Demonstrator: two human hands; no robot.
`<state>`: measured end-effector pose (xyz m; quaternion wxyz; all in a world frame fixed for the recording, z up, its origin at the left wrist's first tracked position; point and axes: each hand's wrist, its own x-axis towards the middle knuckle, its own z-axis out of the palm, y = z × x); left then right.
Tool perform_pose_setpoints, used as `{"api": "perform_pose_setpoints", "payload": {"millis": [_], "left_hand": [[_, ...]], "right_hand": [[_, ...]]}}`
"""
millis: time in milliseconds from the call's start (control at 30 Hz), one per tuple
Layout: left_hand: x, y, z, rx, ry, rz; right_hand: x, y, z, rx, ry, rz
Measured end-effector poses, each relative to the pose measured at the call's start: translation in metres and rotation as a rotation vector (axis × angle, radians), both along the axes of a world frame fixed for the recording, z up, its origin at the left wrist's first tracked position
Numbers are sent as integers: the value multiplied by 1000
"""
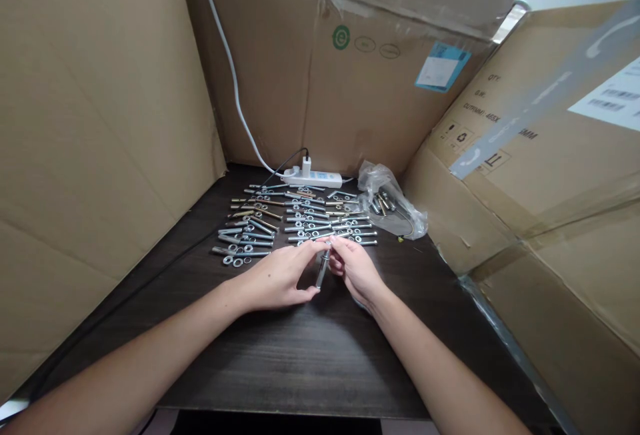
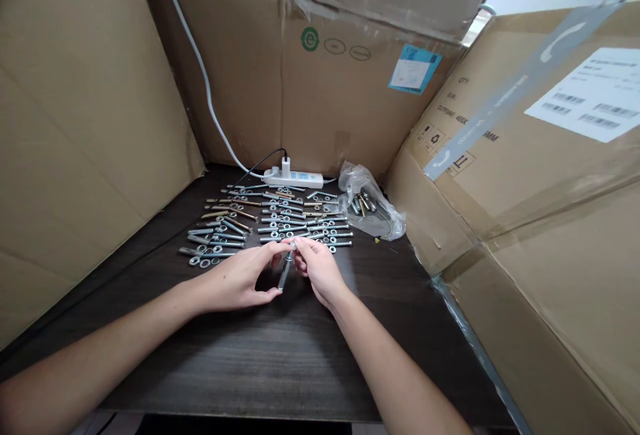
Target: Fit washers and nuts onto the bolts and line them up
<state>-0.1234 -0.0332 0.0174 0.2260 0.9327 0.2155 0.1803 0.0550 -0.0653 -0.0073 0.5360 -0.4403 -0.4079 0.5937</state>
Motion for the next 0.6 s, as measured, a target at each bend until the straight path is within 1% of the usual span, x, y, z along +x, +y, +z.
{"api": "perform_pose_setpoints", "payload": {"millis": [167,433,600], "left_hand": [[0,1,-3,-12,-34,4],[0,3,-5,18,-30,45],[0,3,-4,42,-26,71]], "right_hand": [[1,0,2,44,-5,62],[3,0,2,18,31,55],[4,1,1,43,6,24]]}}
